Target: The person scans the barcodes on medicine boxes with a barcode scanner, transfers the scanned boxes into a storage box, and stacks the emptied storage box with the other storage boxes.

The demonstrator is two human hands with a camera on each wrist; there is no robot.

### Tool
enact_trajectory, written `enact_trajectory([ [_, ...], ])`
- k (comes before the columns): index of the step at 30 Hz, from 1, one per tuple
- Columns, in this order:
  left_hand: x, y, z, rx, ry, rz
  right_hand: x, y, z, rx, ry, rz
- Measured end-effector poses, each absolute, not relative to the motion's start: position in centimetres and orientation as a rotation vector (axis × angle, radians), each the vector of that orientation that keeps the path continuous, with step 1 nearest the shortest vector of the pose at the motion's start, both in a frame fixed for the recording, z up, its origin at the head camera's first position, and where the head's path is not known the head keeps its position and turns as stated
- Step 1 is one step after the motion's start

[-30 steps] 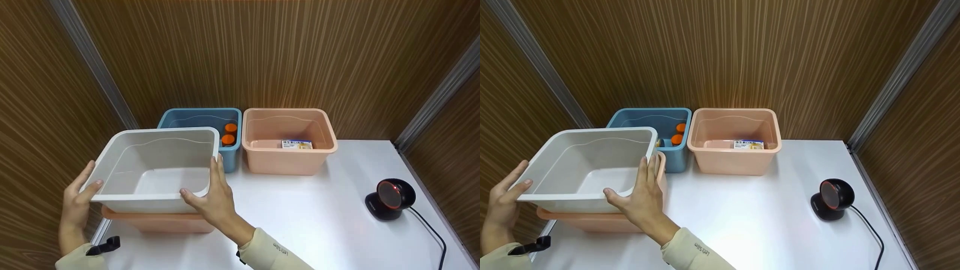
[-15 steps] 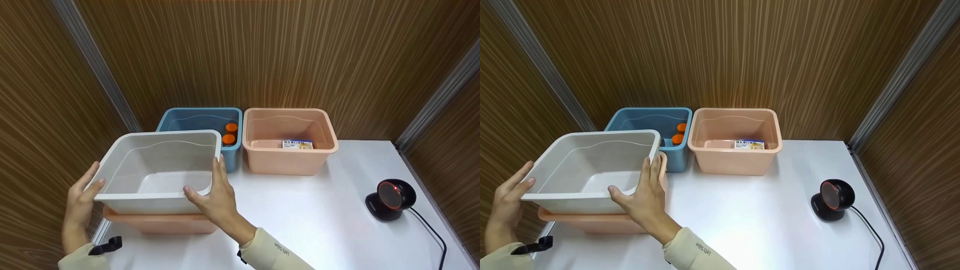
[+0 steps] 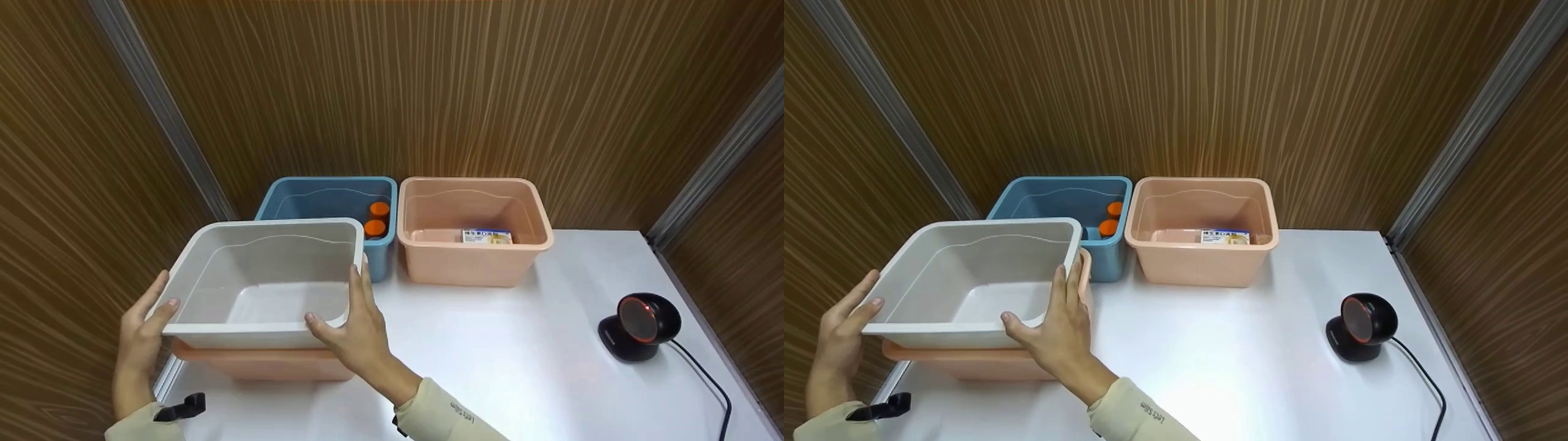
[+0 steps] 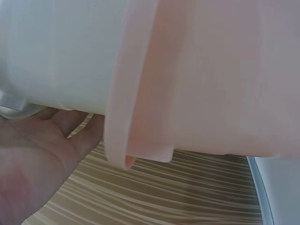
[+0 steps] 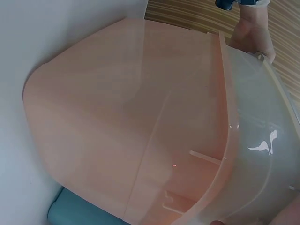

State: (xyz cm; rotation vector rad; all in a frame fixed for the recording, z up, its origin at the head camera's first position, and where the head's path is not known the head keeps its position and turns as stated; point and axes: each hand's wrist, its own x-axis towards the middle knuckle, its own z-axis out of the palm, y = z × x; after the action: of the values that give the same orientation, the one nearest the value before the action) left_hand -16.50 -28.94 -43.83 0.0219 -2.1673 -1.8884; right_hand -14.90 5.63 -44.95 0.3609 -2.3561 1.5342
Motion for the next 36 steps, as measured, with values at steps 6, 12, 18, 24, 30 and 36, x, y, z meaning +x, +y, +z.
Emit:
enact_trajectory([
  [6, -16.5, -28.8, -44.4, 0.023, -2.131, -1.889, -14.8, 5.5, -45.6, 0.350, -2.364, 1.519],
  [12, -16.4, -28.7, -45.1, 0.035, -2.133, -1.865, -14.7, 5.3, -46.2, 0.316, -2.381, 1.500],
  [18, -16.5, -28.6, -45.9, 0.057, -2.126, -1.858, -14.5, 5.2, -47.0, 0.305, -2.424, 1.505],
  [24, -16.6, -28.7, -46.5, 0.074, -2.120, -1.875, -14.5, 5.2, -47.5, 0.313, -2.423, 1.489],
  [30, -16.4, -28.7, -46.9, 0.116, -2.166, -1.865, -14.3, 5.1, -47.9, 0.323, -2.418, 1.459],
  [36, -16.5, -28.8, -47.4, 0.122, -2.185, -1.858, -14.3, 5.1, -48.4, 0.327, -2.427, 1.440],
])
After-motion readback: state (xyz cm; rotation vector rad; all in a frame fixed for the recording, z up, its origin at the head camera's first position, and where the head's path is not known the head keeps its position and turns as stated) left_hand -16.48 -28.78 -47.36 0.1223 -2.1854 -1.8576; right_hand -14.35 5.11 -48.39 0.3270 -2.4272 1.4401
